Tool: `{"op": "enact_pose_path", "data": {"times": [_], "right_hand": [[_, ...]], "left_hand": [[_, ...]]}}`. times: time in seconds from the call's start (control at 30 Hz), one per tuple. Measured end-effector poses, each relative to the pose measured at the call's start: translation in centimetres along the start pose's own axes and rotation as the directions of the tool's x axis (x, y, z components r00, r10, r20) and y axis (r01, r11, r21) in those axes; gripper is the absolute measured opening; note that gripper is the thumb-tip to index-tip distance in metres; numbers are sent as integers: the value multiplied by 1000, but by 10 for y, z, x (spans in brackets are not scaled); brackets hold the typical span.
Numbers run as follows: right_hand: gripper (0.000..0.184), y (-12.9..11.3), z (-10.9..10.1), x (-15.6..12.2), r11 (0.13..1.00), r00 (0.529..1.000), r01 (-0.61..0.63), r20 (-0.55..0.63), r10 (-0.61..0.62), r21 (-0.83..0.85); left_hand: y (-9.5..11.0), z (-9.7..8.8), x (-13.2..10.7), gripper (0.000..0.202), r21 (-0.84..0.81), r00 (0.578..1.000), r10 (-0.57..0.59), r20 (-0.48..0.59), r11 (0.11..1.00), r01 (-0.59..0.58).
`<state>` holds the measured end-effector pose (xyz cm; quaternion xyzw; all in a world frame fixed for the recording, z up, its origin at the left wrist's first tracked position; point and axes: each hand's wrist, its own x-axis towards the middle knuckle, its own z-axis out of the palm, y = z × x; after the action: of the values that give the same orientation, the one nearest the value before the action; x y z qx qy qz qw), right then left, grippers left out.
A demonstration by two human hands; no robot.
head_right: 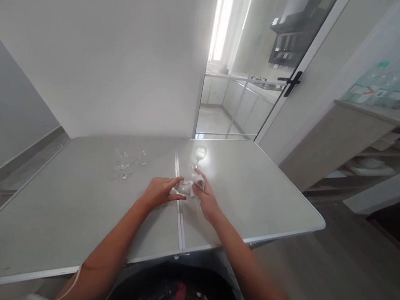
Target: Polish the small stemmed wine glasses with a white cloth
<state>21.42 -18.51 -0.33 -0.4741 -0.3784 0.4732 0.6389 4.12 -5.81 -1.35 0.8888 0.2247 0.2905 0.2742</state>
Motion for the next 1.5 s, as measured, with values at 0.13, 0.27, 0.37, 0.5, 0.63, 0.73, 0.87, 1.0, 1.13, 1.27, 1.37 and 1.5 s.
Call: {"op": "enact_pose_path", "data": {"times": [0.13,0.27,0.37,0.5,0.63,0.73,0.87,1.0,1.13,1.27,1.37,1.5], "right_hand": [[67,-6,-5,-4,989,990,137,-18,-139,-63],[61,-24,-26,-3,792,884,408,413,-218,-455],[57,-34,-35,1,701,782,494,615,-100,-514],[52,-30,-30,2,874,928,244,364,-84,-420],[53,-22,-24,2,994,981,-108,160,111,-28],[54,-24,-21,0,994,995,-97,42,95,59],[45,-33,-22,-5,965,991,119,95,-100,-233],[35,-36,-36,-4,734,886,447,369,-282,-511],[31,-26,-48,8,506,771,637,498,-397,-582],[34,-17,-53,17,313,581,804,558,-592,-505],[33,-15,-52,17,281,544,828,578,-608,-485],[30,-18,-41,12,504,731,680,448,-514,-532]], "left_hand": [[4,-1,2,55,-8,996,-89,-29,996,89],[15,-11,2,51,-274,970,-95,222,949,156],[17,-12,3,49,-309,963,-97,252,935,175],[12,0,2,49,-133,997,-79,22,988,81],[12,12,-2,46,-18,999,-2,-36,1000,1],[17,17,-3,47,22,998,-5,-57,1000,6],[24,18,0,50,-82,999,-50,-19,995,48],[33,17,3,44,-351,973,-87,214,923,160],[39,16,6,45,-531,963,-146,226,811,247],[39,7,6,60,-661,881,-139,453,611,436],[37,-2,6,71,-647,719,-27,694,415,640],[34,-5,7,71,-603,703,-87,705,447,660]]}}
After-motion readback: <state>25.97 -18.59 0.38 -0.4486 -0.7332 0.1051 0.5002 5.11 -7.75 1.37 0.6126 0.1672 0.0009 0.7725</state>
